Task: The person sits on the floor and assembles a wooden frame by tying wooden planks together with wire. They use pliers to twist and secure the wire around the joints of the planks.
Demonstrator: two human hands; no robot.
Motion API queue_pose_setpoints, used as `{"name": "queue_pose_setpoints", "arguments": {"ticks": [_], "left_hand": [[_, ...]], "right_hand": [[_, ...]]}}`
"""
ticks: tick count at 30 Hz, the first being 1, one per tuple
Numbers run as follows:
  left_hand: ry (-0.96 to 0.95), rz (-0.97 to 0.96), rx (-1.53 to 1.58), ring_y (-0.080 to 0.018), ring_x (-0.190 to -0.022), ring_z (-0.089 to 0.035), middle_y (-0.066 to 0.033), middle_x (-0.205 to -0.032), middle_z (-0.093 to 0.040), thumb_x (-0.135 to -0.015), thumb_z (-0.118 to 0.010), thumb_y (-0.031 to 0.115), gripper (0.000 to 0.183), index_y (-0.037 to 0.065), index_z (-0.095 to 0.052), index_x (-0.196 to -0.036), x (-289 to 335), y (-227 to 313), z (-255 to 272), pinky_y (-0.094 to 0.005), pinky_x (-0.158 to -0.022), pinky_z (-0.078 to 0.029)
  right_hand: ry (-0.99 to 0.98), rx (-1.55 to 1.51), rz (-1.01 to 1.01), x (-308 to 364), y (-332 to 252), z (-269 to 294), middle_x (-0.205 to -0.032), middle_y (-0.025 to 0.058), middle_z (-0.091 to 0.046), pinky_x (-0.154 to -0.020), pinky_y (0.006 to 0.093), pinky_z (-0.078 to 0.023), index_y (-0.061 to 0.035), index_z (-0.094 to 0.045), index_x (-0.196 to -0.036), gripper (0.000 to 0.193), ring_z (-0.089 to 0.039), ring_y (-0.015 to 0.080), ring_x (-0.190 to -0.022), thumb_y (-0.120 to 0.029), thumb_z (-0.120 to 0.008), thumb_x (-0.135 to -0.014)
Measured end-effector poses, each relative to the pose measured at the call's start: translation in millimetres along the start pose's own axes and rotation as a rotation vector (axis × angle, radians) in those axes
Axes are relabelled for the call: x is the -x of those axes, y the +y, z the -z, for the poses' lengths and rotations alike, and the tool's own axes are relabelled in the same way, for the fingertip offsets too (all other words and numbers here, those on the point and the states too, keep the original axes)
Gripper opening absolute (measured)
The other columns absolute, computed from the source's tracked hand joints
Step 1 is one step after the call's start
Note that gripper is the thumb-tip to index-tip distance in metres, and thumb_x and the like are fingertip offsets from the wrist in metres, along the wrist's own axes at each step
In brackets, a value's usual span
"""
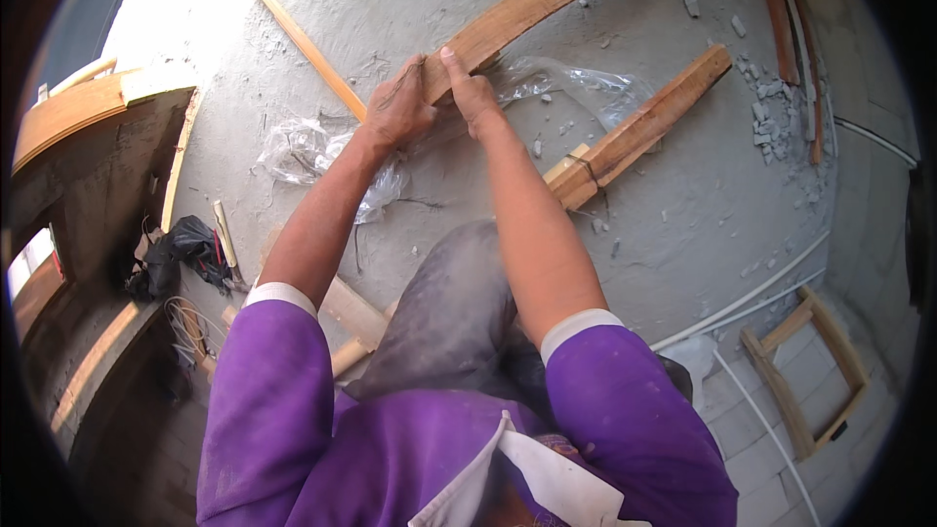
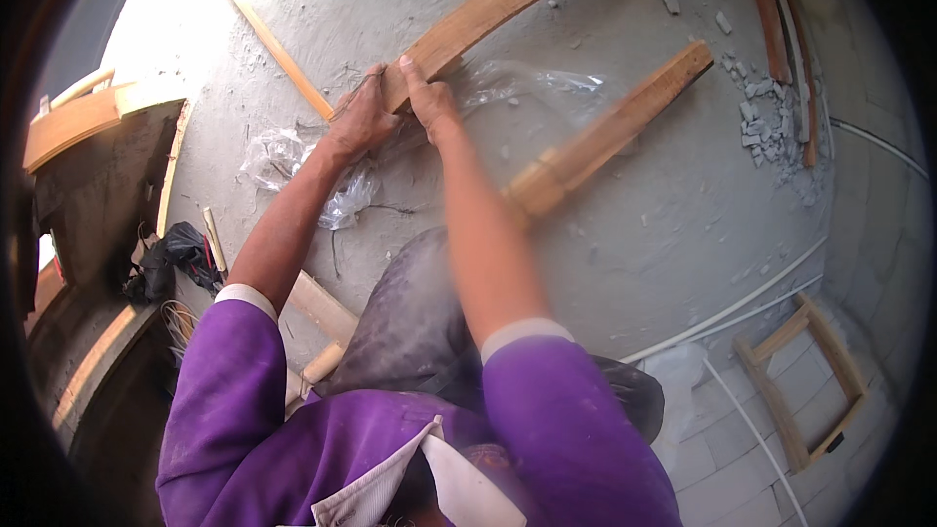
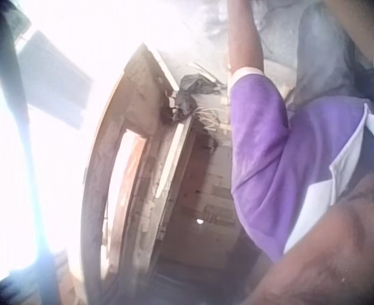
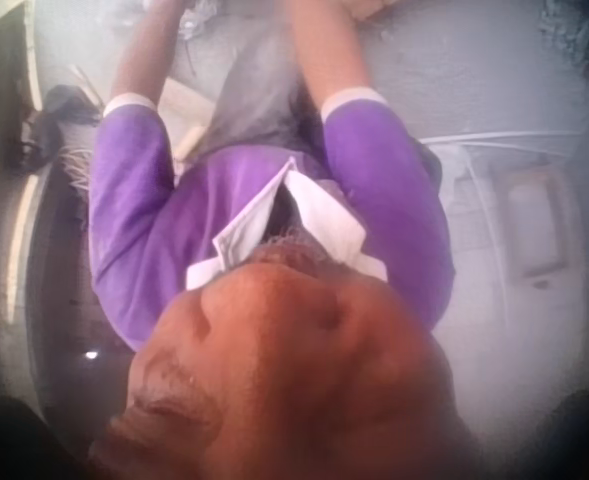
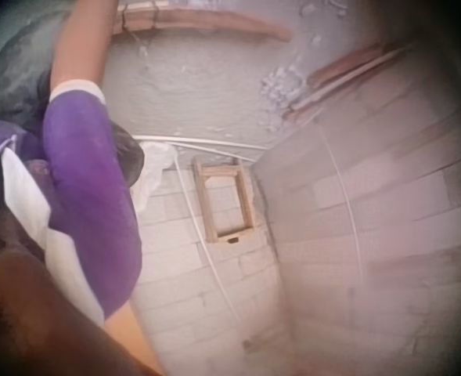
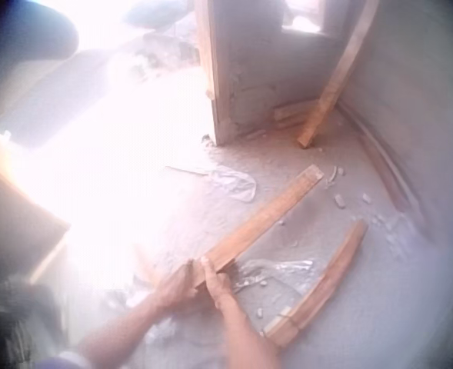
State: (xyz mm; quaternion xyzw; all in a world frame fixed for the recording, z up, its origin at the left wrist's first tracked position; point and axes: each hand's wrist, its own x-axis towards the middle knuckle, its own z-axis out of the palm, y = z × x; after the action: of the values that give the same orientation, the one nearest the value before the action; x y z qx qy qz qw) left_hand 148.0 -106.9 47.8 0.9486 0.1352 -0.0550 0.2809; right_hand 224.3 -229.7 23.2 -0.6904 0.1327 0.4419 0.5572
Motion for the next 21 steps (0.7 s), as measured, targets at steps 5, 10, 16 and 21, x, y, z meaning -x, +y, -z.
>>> {"name": "queue_pose_setpoints", "arguments": {"ticks": [5, 10, 16, 21], "left_hand": [[-0.035, 0.122, -0.057, -0.0424, -0.097, -0.065, -0.025, -0.108, -0.065, -0.074, -0.064, 0.014, 0.062, -0.001, -0.045, -0.131, -0.6, 11.9, 0.1, -0.0463, -0.084, -0.052], [-0.019, 0.118, -0.027, -0.0412, -0.097, -0.065, -0.0241, -0.106, -0.065, -0.074, -0.064, 0.014, 0.06, 0.002, -0.045, -0.129, 0.9, 8.4, -3.3, -0.047, -0.085, -0.052], [-0.011, 0.134, -0.056, -0.041, -0.097, -0.065, -0.0243, -0.107, -0.065, -0.074, -0.064, 0.016, 0.056, 0.004, -0.045, -0.126, 1.9, 6.3, -5.7, -0.048, -0.085, -0.051], [0.001, 0.141, -0.042, -0.0408, -0.094, -0.066, -0.0219, -0.104, -0.066, -0.075, -0.066, 0.018, 0.05, 0.009, -0.048, -0.12, -1.3, 5.2, -7.3, -0.0477, -0.083, -0.053]], "right_hand": [[0.006, 0.07, -0.14, -3.8, -1.3, 4.2, -0.129, 0.0307, -0.055, -0.095, 0.0441, -0.046, 0.016, -0.053, -0.129, 0.104, -0.06, 0.0361, -0.111, -0.075, -0.058, -0.08], [-0.226, 0.228, -0.234, 16.7, -12.1, 35.9, -0.105, 0.0232, -0.063, -0.061, 0.0397, -0.05, 0.0098, -0.059, -0.119, 0.074, -0.065, 0.0268, -0.07, -0.057, -0.064, -0.087], [-0.347, 0.506, -0.203, 39.8, -23.9, 60.5, -0.071, 0.0099, -0.064, -0.044, 0.0274, -0.041, 0.0022, -0.063, -0.081, 0.021, -0.061, 0.0172, -0.054, -0.017, -0.063, -0.089], [-0.278, 0.465, -0.214, 34.1, -21.7, 55.7, -0.066, 0.011, -0.062, -0.044, 0.0307, -0.042, 0.001, -0.061, -0.073, 0.018, -0.06, 0.0194, -0.053, -0.012, -0.059, -0.087]]}}
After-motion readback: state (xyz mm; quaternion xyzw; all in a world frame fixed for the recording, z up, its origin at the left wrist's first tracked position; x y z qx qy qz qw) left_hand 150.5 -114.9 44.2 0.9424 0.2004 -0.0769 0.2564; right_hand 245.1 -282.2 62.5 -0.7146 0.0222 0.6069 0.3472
